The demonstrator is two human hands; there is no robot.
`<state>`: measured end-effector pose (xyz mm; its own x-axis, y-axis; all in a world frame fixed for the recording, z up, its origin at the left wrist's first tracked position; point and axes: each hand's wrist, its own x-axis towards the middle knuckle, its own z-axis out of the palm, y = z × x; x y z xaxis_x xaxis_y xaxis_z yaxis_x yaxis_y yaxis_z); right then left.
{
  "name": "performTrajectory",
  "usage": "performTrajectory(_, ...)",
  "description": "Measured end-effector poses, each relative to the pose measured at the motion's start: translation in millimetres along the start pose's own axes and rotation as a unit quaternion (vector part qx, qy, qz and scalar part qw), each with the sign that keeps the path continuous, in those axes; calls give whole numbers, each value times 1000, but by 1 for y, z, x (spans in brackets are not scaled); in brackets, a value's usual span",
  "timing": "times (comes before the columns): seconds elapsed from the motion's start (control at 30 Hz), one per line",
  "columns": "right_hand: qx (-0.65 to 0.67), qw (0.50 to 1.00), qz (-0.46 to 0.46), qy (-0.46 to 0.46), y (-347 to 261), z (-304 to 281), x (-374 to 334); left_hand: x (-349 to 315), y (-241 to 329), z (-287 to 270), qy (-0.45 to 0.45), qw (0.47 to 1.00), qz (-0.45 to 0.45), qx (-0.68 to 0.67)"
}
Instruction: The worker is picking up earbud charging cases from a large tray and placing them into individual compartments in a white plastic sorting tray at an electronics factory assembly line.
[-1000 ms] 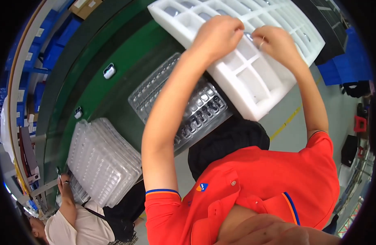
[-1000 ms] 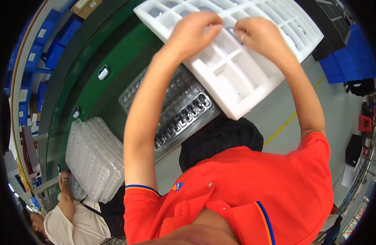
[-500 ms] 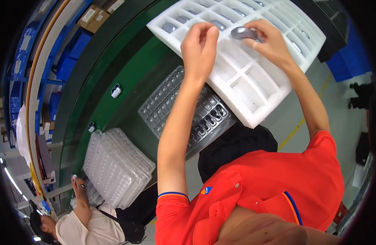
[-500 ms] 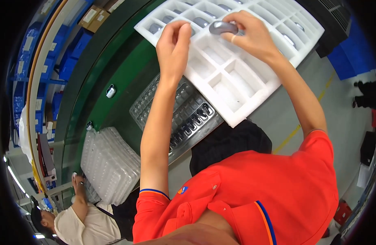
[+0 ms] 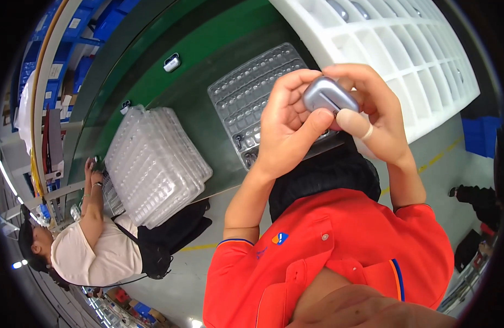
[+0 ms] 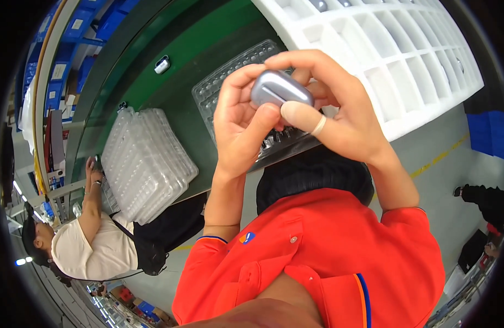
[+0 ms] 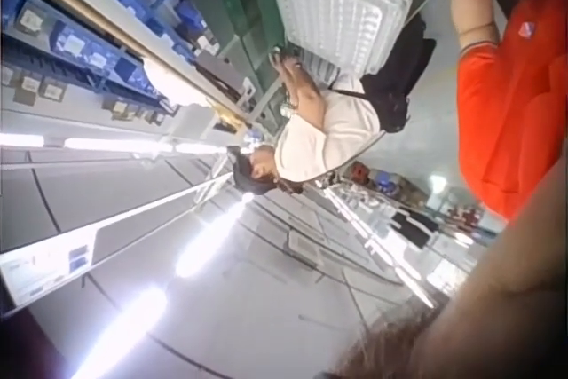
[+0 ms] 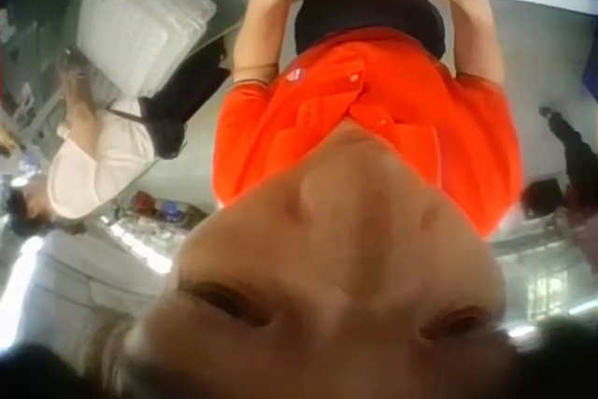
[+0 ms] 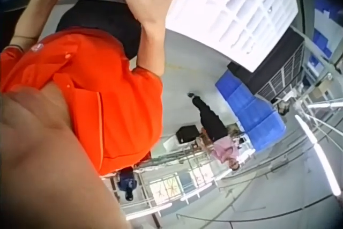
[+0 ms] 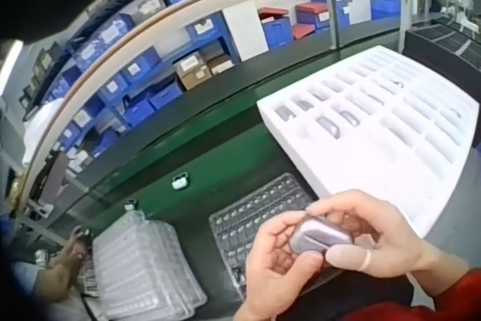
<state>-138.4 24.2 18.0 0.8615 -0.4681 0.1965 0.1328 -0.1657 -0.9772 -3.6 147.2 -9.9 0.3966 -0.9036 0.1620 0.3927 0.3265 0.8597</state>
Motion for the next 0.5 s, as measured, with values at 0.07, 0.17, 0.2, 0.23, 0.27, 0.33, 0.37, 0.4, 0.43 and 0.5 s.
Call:
performTrajectory(0.07,163,982,90,33,3,1,2,-2,-3,-6,-24,998,63,11)
performTrajectory(0.17,104,991,21,76,7,-1,-1,-9,-8,-7,-54,988,113,90)
performTrajectory(0.2,24,993,-46,106,9,0,0,-7,-9,-7,-48,991,114,58)
performTrajectory(0.23,-75,967,-149,191,14,2,1,-8,-12,-7,-48,991,112,55)
performTrajectory(0.27,-172,952,-200,152,7,-2,-1,-10,-15,-5,-13,985,130,115)
performTrajectory(0.33,-282,925,-239,91,-12,2,-1,-9,-16,-7,20,931,214,295)
performTrajectory(0.37,-281,926,-236,88,-11,8,-1,-11,-14,-6,5,899,249,361)
performTrajectory(0.4,-266,940,-198,80,-11,12,-1,-11,-8,-2,-7,860,281,426)
performTrajectory(0.43,-250,952,-159,71,-10,15,0,-11,-8,-4,4,854,294,428)
performTrajectory(0.5,-211,966,-141,41,-8,19,0,-17,-11,-11,8,853,295,430)
